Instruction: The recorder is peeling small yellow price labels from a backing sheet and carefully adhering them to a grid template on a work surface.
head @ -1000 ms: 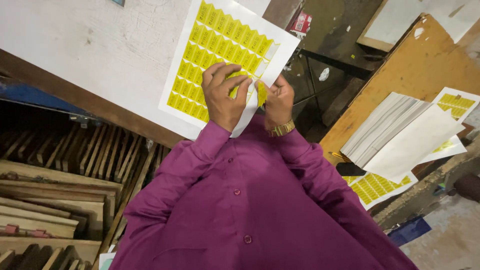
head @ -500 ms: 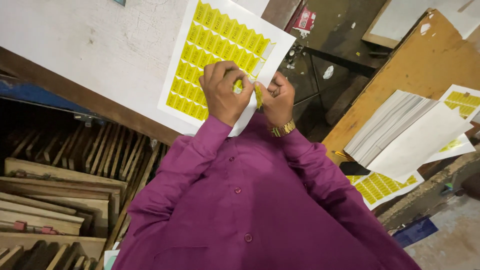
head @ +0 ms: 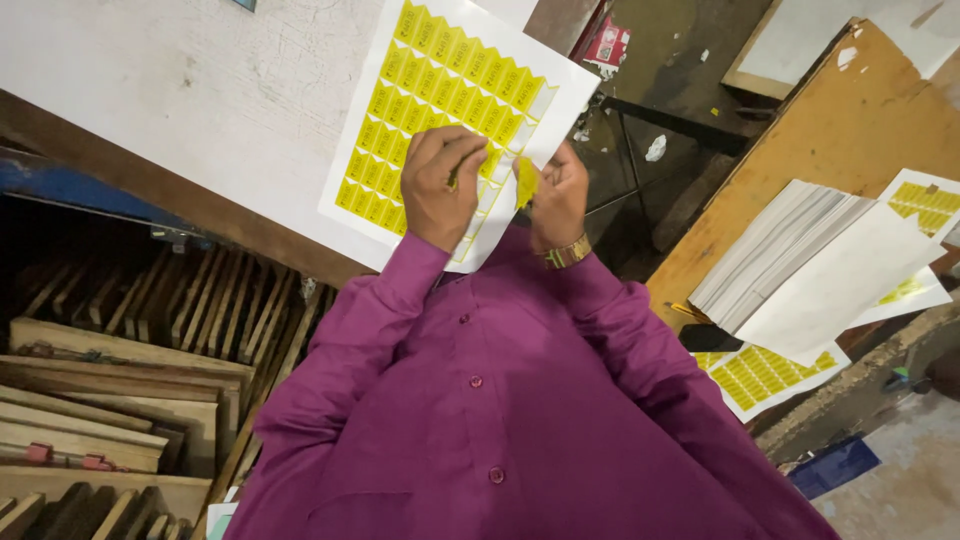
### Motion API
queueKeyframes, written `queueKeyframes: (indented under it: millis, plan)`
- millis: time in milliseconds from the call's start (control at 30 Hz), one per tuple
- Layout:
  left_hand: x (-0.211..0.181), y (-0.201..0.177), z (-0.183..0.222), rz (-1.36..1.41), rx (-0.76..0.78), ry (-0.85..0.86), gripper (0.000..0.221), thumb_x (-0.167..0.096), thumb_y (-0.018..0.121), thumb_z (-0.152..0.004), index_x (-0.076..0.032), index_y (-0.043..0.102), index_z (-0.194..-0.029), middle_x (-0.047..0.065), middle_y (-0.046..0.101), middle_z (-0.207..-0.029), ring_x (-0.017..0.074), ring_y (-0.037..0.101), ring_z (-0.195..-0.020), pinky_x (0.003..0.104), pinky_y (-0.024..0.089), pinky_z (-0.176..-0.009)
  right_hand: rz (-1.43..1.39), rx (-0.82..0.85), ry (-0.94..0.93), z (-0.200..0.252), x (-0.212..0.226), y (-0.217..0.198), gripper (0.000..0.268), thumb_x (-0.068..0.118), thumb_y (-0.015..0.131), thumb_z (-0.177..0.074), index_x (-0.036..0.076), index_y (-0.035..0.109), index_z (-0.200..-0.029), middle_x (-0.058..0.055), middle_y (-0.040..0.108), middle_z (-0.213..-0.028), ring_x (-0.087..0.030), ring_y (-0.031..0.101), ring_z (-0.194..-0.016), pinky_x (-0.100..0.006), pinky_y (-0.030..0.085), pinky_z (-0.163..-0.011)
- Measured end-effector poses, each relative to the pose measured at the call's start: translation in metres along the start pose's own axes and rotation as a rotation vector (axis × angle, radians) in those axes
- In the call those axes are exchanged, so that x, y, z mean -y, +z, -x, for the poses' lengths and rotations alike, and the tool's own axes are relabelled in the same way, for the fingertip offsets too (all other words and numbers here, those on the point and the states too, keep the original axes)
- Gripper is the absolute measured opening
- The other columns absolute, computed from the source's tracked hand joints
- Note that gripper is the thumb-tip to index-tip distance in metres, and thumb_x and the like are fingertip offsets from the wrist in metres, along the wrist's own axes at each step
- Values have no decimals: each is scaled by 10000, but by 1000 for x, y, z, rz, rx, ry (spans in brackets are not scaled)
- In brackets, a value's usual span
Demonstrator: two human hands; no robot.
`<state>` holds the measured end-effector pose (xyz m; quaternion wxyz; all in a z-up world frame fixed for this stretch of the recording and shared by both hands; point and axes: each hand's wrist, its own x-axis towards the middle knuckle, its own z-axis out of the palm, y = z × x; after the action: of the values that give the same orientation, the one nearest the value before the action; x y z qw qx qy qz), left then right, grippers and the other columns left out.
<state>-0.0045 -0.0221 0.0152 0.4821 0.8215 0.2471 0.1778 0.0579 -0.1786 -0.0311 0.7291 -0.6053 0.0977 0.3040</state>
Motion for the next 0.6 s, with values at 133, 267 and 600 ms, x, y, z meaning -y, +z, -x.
queueKeyframes:
  millis: [133,267,600]
  plan:
    - [6,-11,-11,61,51,54,229,-15,773,-875,-73,759,-1096,80,688,-1108,276,661,-1000,374,546,-881,-46,27,20,0,-12,-18,289,-42,674,-1010,-51,584,-1285,-109,735,-1134,-131,706,-922,-258,579,-793]
    - [13,-17,-14,57,153,187,226,-40,796,-851,-104,769,-1067,88,691,-1090,267,650,-943,361,538,-804,-126,91,137,10,20,2,345,10,665,-1011,-10,578,-1344,-54,690,-1139,-104,641,-908,-244,523,-787]
    - [6,-23,-24,1,170,381,153,-15,781,-856,-53,668,-951,85,636,-1002,299,617,-947,411,502,-823,12,160,-25,14,28,2,431,65,685,-1002,33,506,-1393,-42,645,-1304,-133,631,-1170,-290,524,-1031]
